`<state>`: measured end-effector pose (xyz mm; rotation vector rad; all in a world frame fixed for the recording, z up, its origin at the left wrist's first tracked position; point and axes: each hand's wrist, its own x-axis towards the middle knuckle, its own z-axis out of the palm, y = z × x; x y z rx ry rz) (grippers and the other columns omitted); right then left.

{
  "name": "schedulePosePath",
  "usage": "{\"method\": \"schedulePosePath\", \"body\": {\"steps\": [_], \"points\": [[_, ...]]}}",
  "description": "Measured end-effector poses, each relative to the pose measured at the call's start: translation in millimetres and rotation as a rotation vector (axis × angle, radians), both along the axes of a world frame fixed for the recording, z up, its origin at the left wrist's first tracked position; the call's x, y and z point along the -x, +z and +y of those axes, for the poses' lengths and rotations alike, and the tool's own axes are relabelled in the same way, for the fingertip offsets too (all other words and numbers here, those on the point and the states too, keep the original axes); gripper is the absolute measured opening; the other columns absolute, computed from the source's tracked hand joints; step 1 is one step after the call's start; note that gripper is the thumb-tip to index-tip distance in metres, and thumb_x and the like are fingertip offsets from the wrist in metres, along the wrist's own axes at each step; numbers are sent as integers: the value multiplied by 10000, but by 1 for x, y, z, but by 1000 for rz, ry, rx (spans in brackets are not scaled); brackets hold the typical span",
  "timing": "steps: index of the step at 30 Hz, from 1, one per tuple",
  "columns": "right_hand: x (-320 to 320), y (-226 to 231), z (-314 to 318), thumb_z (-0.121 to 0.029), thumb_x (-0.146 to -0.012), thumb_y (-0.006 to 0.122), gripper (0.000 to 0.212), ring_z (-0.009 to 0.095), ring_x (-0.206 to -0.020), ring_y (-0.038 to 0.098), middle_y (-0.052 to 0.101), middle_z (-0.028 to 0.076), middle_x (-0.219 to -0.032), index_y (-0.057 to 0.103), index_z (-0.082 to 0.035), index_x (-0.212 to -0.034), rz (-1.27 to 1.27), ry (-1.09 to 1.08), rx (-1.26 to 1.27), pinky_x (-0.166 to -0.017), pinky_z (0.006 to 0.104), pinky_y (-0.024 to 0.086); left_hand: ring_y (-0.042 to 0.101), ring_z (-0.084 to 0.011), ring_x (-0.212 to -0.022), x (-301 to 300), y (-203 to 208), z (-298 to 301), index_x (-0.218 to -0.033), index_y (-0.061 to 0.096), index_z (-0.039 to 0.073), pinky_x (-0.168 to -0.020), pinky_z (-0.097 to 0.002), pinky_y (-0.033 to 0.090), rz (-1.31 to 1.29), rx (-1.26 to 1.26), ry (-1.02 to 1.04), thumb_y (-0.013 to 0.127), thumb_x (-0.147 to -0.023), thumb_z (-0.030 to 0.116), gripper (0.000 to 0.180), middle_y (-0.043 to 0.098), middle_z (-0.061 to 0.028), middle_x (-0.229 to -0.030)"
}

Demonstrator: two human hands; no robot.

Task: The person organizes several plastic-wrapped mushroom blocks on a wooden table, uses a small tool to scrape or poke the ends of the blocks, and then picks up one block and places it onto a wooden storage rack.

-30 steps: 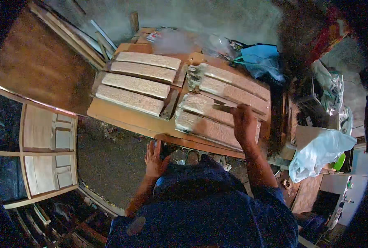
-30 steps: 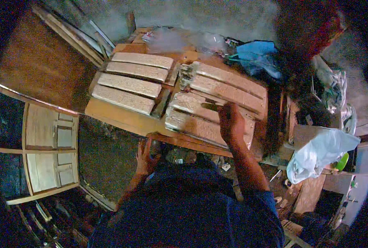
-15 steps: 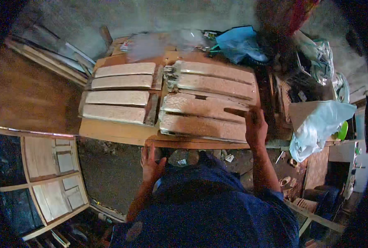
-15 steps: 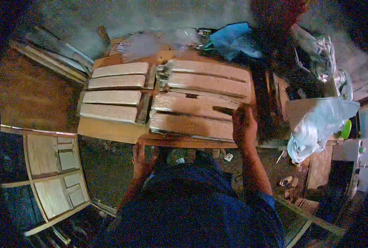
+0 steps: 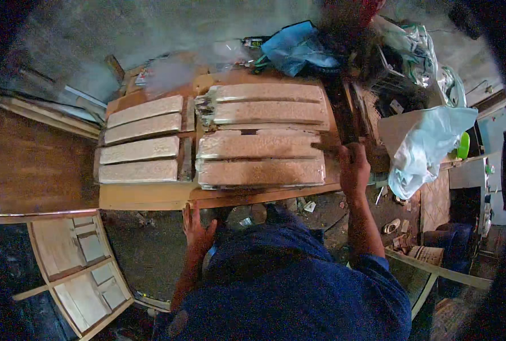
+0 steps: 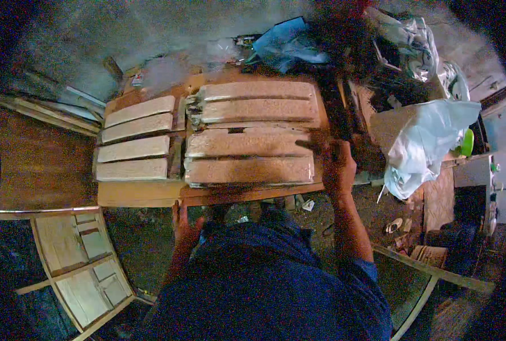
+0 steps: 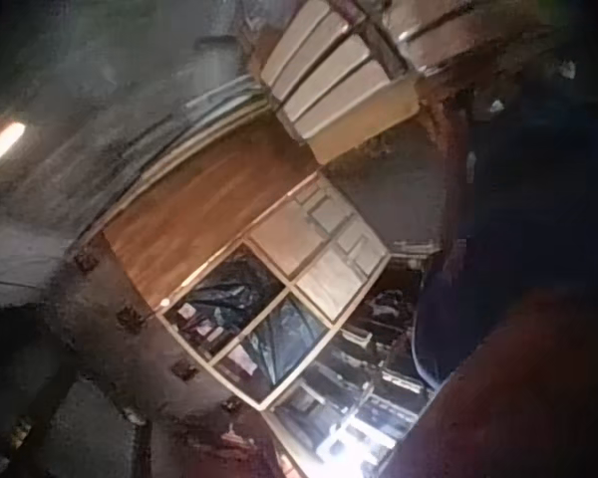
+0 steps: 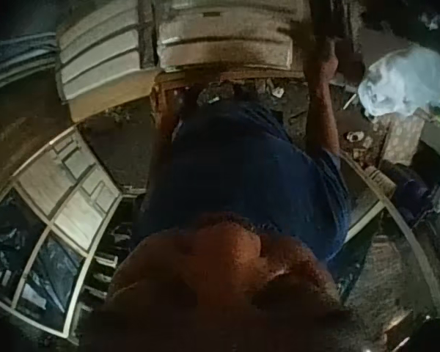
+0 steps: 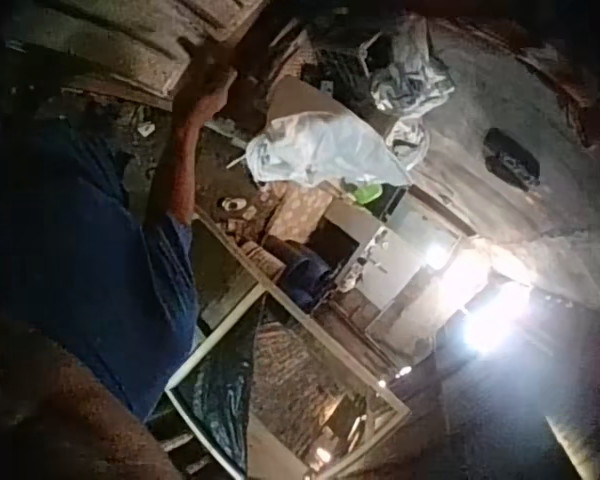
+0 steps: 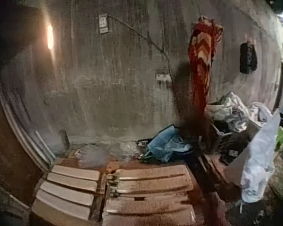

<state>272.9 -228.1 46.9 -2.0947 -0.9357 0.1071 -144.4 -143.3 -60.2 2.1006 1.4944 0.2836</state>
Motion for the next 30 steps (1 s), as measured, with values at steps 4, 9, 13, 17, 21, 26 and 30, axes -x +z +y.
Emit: {"method": "schedulePosePath", "body": {"steps": [4, 9, 13, 17, 21, 26, 30], "points": [[-11, -4, -5, -217, -908, 614, 200, 243, -695, 577, 624, 129, -778, 558, -40, -983, -26, -81, -21, -666, 348, 471, 179, -448, -1385, 2, -6, 1, -1479, 247, 149, -1096, -575, 188, -18, -51, -33, 670, -794, 370, 834, 200, -241, -1508], [-17, -8, -21, -229, -894, 620, 188, 385, -725, 607, 619, 166, -800, 542, -68, -953, 163, -87, -93, -633, 411, 475, 190, -458, -1379, 7, -5, 3, -1474, 263, 145, -1088, -579, 213, -53, -52, -24, 671, -795, 353, 818, 213, -247, -1502], [-21, -3, -24, -250, -927, 589, 219, 241, -782, 605, 647, 163, -931, 582, -51, -1018, -166, -172, -54, -718, 340, 476, 207, -458, -1373, 7, -1, 2, -1463, 286, 127, -1086, -572, 226, -40, -90, -7, 681, -788, 325, 806, 224, -259, -1494], [-37, -9, -11, -292, -929, 574, 259, 331, -729, 614, 638, 163, -842, 540, -79, -1072, -169, -47, 80, -656, 399, 478, 211, -450, -1375, 13, -10, 0, -1457, 294, 113, -1090, -560, 233, -43, -142, -14, 693, -778, 300, 809, 225, -267, -1490], [-59, -5, 25, -248, -940, 552, 216, 338, -746, 568, 615, 192, -866, 555, -35, -977, 98, -212, -243, -693, 394, 453, 213, -447, -1375, 6, 2, 1, -1455, 298, 115, -1085, -560, 244, -42, -78, 27, 696, -777, 298, 807, 227, -270, -1487], [-67, -6, 60, -259, -942, 534, 226, 385, -775, 556, 606, 193, -865, 537, -33, -935, -201, -188, -88, -682, 418, 432, 236, -463, -1356, 21, -4, -1, -1457, 291, 115, -1079, -560, 255, -31, -129, 52, 696, -787, 315, 808, 251, -265, -1475], [-100, -48, 65, -276, -939, 537, 243, 421, -804, 582, 623, 228, -873, 540, -58, -1047, -41, -55, 222, -694, 477, 438, 248, -476, -1344, 25, -2, -6, -1463, 279, 128, -1077, -566, 252, -48, -105, 106, 692, -796, 318, 808, 260, -262, -1472]]}}
